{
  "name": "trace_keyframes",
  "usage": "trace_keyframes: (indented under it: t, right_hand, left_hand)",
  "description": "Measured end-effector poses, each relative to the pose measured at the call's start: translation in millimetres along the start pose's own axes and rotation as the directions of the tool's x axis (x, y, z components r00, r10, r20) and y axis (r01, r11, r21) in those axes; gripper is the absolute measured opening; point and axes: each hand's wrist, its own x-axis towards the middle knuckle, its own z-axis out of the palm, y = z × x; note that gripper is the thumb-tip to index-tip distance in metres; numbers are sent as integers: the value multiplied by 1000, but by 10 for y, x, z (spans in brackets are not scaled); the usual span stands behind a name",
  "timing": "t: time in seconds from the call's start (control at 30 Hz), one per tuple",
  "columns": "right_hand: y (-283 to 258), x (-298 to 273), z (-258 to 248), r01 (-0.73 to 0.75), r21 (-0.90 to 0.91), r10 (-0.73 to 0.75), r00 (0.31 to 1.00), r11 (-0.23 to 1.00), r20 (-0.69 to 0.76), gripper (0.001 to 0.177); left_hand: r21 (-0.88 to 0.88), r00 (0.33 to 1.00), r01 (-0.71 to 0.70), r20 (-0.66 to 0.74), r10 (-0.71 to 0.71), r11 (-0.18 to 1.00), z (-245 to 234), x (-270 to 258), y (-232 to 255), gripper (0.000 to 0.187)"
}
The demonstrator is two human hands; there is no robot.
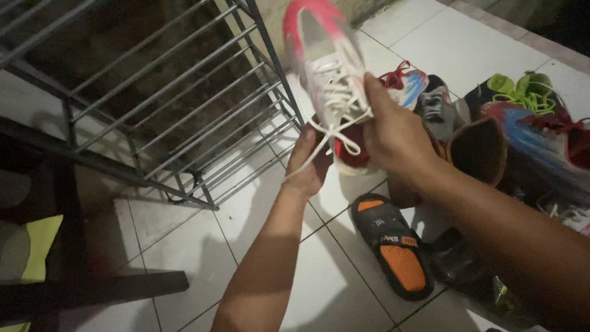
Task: The person organizes a collection of shoes by placing them onto a metal shoe rack. They pick up various pairs of sneakers and sandals from the floor and arrange them on the rack's shelves.
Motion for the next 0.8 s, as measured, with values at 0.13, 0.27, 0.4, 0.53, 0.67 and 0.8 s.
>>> trace_keyframes:
  t: [0.13,0.27,0.4,0.53,0.67,0.8]
  right_hand:
    - [107,94,133,78,27,-74,992,997,-102,67]
    - [358,209,314,136,158,-122,988,978,-96,53]
    - [605,217,504,137,219,-119,988,966,-96,50]
    - [764,217,618,-320,545,303,945,775,124,56]
    - [850,358,590,-276,727,302,948,629,99,52]
    - [656,338,370,-453,493,386,891,742,239,48]
  left_hand:
    - [646,936,-224,351,-23,730,172,-100,363,111]
    - [237,918,260,242,-316,936,263,-340,696,122]
    - [708,955,-7,213,-204,706,178,-275,406,110]
    - [941,891,325,-339,-303,-99,-296,-247,289,66]
    - [769,711,531,-632,-308,-355,-797,-315,356,60]
    - [933,919,357,-360,-160,-49,-455,-299,477,88]
